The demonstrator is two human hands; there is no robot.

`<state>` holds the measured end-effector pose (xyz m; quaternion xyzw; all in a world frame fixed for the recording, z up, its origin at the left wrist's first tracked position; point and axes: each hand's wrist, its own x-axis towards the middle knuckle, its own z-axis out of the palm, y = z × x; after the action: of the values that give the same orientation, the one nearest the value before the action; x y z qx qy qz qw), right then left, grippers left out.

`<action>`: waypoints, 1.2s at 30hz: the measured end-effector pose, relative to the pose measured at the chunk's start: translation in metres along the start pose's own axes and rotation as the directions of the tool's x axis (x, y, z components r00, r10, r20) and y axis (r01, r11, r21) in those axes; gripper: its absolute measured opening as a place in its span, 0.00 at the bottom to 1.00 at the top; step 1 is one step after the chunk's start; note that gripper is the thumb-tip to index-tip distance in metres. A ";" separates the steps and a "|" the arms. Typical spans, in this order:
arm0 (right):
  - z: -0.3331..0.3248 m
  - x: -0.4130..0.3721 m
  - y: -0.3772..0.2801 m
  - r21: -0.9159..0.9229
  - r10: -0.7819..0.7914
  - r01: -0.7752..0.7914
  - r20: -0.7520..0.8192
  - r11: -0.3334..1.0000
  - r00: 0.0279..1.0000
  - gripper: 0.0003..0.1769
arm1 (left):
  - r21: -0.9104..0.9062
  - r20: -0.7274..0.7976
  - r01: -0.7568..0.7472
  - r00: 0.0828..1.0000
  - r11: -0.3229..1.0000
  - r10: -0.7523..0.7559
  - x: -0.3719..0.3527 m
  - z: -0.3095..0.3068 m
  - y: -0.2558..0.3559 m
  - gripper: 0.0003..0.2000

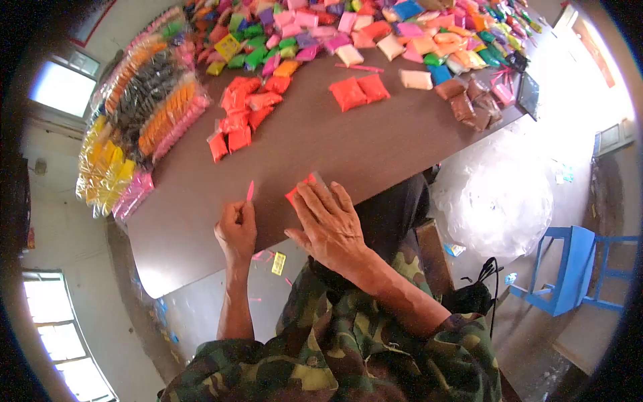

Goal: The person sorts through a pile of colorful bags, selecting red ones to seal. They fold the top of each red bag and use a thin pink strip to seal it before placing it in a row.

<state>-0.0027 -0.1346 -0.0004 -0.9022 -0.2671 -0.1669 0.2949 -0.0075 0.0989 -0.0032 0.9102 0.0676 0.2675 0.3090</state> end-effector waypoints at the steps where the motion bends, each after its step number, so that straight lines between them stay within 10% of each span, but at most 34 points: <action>1: 0.000 0.003 0.001 0.002 0.005 -0.005 -0.011 1.000 1.000 0.38 | -0.005 -0.010 -0.018 1.000 1.000 0.017 -0.001 0.001 -0.001 0.08; 11: -0.014 0.006 0.017 -0.103 -0.040 0.024 -0.158 0.994 0.987 0.16 | 0.009 -0.011 -0.036 0.999 0.999 0.036 -0.003 -0.001 0.002 0.07; 21: -0.056 -0.009 0.076 -0.118 0.103 -0.146 -0.311 0.982 0.945 0.18 | -0.006 0.023 0.008 1.000 1.000 -0.008 -0.004 0.000 -0.004 0.07; 25: -0.072 0.004 0.099 0.185 0.327 -0.274 -0.410 0.944 0.851 0.15 | 0.012 0.021 -0.004 1.000 1.000 0.004 -0.004 0.001 -0.003 0.06; 36: -0.059 0.089 0.169 0.246 0.260 -0.161 -0.450 0.956 0.855 0.15 | 0.050 0.044 0.011 0.999 0.999 -0.013 0.000 -0.003 0.004 0.08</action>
<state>0.1585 -0.2531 0.0112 -0.8228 -0.1007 -0.3228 0.4568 -0.0094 0.0971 0.0010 0.9229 0.0727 0.2436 0.2892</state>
